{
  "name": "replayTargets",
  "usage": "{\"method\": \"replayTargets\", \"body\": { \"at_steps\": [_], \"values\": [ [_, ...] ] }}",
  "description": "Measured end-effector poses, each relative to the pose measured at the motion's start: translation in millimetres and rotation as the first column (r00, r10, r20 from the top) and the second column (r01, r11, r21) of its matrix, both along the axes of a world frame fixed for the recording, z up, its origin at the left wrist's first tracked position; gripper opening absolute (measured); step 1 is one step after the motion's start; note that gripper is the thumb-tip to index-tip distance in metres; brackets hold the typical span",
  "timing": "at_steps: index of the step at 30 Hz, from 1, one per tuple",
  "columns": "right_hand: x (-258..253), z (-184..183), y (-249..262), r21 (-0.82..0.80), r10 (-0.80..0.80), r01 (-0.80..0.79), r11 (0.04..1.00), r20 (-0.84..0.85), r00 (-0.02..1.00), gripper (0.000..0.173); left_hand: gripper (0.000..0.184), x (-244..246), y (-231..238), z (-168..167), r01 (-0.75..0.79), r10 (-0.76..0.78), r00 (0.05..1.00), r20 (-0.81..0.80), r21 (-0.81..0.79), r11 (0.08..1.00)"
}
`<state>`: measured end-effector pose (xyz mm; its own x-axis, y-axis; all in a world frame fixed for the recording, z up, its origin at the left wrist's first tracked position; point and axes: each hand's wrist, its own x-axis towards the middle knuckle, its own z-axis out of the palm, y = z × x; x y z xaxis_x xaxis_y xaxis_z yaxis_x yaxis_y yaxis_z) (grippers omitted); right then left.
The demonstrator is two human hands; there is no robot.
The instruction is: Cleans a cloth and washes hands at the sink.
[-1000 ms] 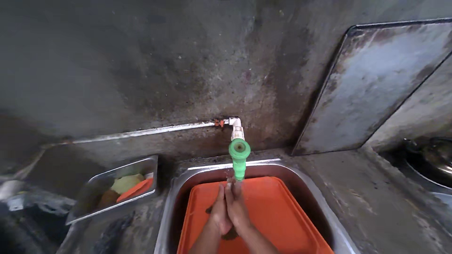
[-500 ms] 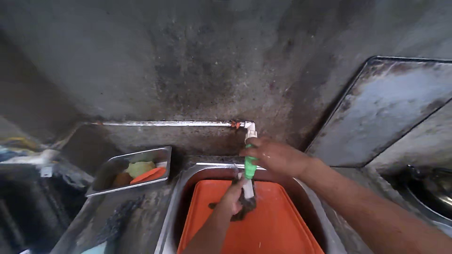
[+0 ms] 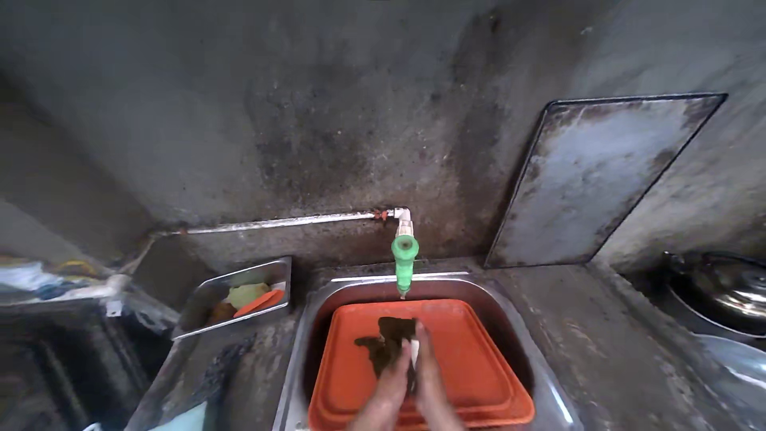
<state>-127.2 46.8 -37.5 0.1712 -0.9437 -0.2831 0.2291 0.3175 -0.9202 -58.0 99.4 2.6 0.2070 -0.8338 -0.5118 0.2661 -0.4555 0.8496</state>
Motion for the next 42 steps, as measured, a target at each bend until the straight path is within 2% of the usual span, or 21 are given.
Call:
{"method": "replayTargets", "body": {
  "at_steps": [1, 3, 5, 6, 7, 10, 12, 14, 17, 21, 23, 25, 27, 30, 33, 35, 36, 38, 39, 41, 42],
  "values": [
    [7.4, -2.8, 22.4, 0.093, -0.103, 0.098, 0.991, 0.049, 0.993, 0.056, 0.061, -0.1, 4.9, -7.5, 0.043, -0.044, 0.997, 0.056, 0.022, 0.999],
    [13.1, 3.8, 59.9, 0.091, -0.151, 0.148, 0.985, 0.026, 0.988, 0.051, 0.065, 10.9, 10.9, -24.4, 0.027, -0.033, 0.992, 0.121, 0.053, 0.998],
    [11.9, 1.5, 71.1, 0.016, -0.122, 0.122, 0.992, -0.041, 0.992, 0.069, 0.065, 14.4, 14.9, -27.9, -0.022, 0.016, 0.994, 0.112, 0.046, 0.999],
    [7.4, -5.3, 63.3, 0.011, -0.109, 0.110, 0.994, -0.069, 0.992, 0.074, 0.062, 6.3, 18.6, -21.2, -0.014, 0.009, 0.994, 0.109, 0.043, 0.999],
    [0.7, -13.6, 49.4, 0.035, -0.107, 0.109, 0.993, -0.065, 0.992, 0.072, 0.059, -6.8, 23.9, -10.9, 0.018, -0.023, 0.993, 0.113, 0.051, 0.999],
    [-8.2, -22.6, 15.5, 0.210, -0.213, 0.195, 0.958, 0.066, 0.975, 0.054, 0.054, -30.2, 28.8, 6.3, 0.089, -0.098, 0.986, 0.134, 0.073, 0.993],
    [-3.3, -15.8, 27.7, 0.113, -0.163, 0.153, 0.982, 0.077, 0.984, 0.052, 0.057, -21.8, 19.7, 2.8, 0.076, -0.086, 0.986, 0.142, 0.071, 0.995],
    [6.3, -12.9, 54.3, -0.006, -0.083, 0.083, 0.996, 0.048, 0.995, 0.059, 0.055, -10.5, 12.0, -3.4, -0.006, 0.003, 0.994, 0.107, 0.033, 0.999],
    [7.1, -6.5, 48.9, -0.016, -0.088, 0.089, 0.996, 0.057, 0.994, 0.056, 0.051, -14.4, 13.3, 8.7, -0.024, 0.018, 0.994, 0.105, 0.058, 0.998],
    [-10.3, -17.8, 2.7, 0.214, -0.190, 0.175, 0.961, 0.052, 0.980, 0.047, 0.047, -30.6, 22.0, 22.3, 0.120, -0.126, 0.980, 0.153, 0.050, 0.992],
    [-2.1, -2.7, 21.9, 0.106, -0.166, 0.162, 0.981, 0.027, 0.986, 0.044, 0.052, -21.9, 14.4, 15.5, 0.097, -0.098, 0.982, 0.159, 0.014, 0.995],
    [8.0, 8.5, 51.7, -0.059, -0.126, 0.128, 0.990, 0.026, 0.992, 0.045, 0.053, -11.6, 7.2, 6.7, -0.001, 0.002, 0.996, 0.088, -0.014, 1.000],
    [11.4, 1.0, 53.1, -0.123, -0.136, 0.135, 0.983, 0.007, 0.991, 0.042, 0.048, -7.5, 4.9, 7.7, -0.048, 0.048, 0.999, 0.025, 0.024, 0.999],
    [-4.5, -16.9, 9.5, 0.012, -0.139, 0.139, 0.990, -0.019, 0.990, 0.034, 0.042, -1.2, -3.9, 29.3, 0.025, -0.030, 0.997, 0.071, 0.062, 0.998],
    [-35.9, -24.1, -36.0, 0.186, -0.068, 0.070, 0.980, -0.013, 0.998, 0.041, 0.046, 11.8, -28.0, 74.5, 0.144, -0.159, 0.975, 0.153, 0.104, 0.984],
    [-51.7, -28.8, -50.8, 0.268, -0.053, 0.031, 0.963, 0.073, 0.996, 0.043, 0.047, 17.1, -45.1, 103.7, 0.180, -0.195, 0.966, 0.170, 0.102, 0.978],
    [-57.4, -28.8, -51.4, 0.318, -0.072, 0.009, 0.948, 0.185, 0.980, 0.045, 0.046, 20.0, -53.0, 113.4, 0.197, -0.211, 0.963, 0.166, 0.098, 0.976],
    [-62.2, -21.3, -37.3, 0.374, -0.172, -0.003, 0.927, 0.433, 0.885, 0.051, 0.045, 24.2, -67.4, 118.9, 0.230, -0.252, 0.939, 0.236, 0.116, 0.966],
    [-64.7, -20.2, -25.0, 0.376, -0.211, 0.002, 0.927, 0.515, 0.831, 0.053, 0.047, 26.5, -73.6, 113.5, 0.246, -0.284, 0.900, 0.330, 0.154, 0.957],
    [-71.9, -42.3, -1.0, 0.278, -0.184, -0.001, 0.961, 0.639, 0.747, 0.048, 0.060, 28.8, -77.8, 89.1, 0.281, -0.393, 0.728, 0.561, 0.278, 0.919],
    [-64.5, -37.5, 0.6, 0.317, -0.232, 0.036, 0.948, 0.610, 0.758, 0.045, 0.071, 29.5, -72.5, 71.4, 0.309, -0.454, 0.657, 0.601, 0.335, 0.890]
  ]
}}
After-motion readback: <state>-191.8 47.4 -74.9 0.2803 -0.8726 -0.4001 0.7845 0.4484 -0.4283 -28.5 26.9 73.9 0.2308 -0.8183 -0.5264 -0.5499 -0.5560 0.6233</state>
